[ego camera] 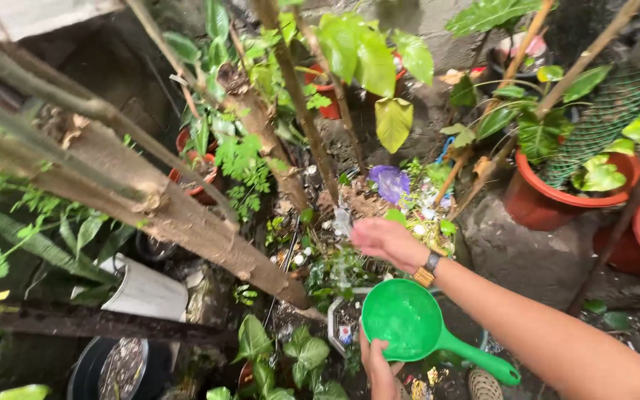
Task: Watering several potted plants in a cluttered outdoor garden area using a green scoop filled with water.
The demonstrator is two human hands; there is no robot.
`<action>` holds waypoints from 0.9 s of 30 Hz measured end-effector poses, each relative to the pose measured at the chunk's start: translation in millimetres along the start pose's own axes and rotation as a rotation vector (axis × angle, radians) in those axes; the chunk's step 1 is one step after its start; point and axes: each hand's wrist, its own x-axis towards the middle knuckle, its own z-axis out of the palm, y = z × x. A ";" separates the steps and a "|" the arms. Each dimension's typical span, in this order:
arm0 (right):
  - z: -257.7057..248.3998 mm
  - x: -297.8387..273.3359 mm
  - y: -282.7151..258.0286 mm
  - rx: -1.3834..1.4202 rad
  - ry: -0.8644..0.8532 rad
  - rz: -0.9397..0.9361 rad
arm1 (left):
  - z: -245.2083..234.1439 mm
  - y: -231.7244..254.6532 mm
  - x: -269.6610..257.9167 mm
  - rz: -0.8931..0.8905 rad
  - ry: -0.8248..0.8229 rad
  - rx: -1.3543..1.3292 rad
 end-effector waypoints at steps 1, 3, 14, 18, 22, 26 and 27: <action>-26.8 5.7 22.4 0.001 0.006 -0.015 | 8.7 2.9 2.2 0.005 -0.013 0.007; -79.8 16.0 70.3 -0.803 -0.149 -0.156 | 23.3 6.3 4.4 -0.004 -0.021 0.025; -180.3 -17.7 146.3 -0.450 0.076 0.351 | 85.2 3.4 19.3 0.095 -0.284 0.107; -97.4 -72.3 -43.6 0.831 -0.040 -0.211 | 105.2 7.8 10.9 -0.023 -0.280 0.187; -173.9 -29.7 -5.7 0.467 0.067 -0.307 | 113.2 7.5 11.4 -0.023 -0.273 0.270; -240.7 -22.9 118.1 -0.970 0.277 -0.059 | 126.8 10.9 12.7 -0.035 -0.271 0.277; -255.9 -15.4 160.3 -1.319 0.307 0.001 | 127.6 11.0 10.4 -0.037 -0.280 0.265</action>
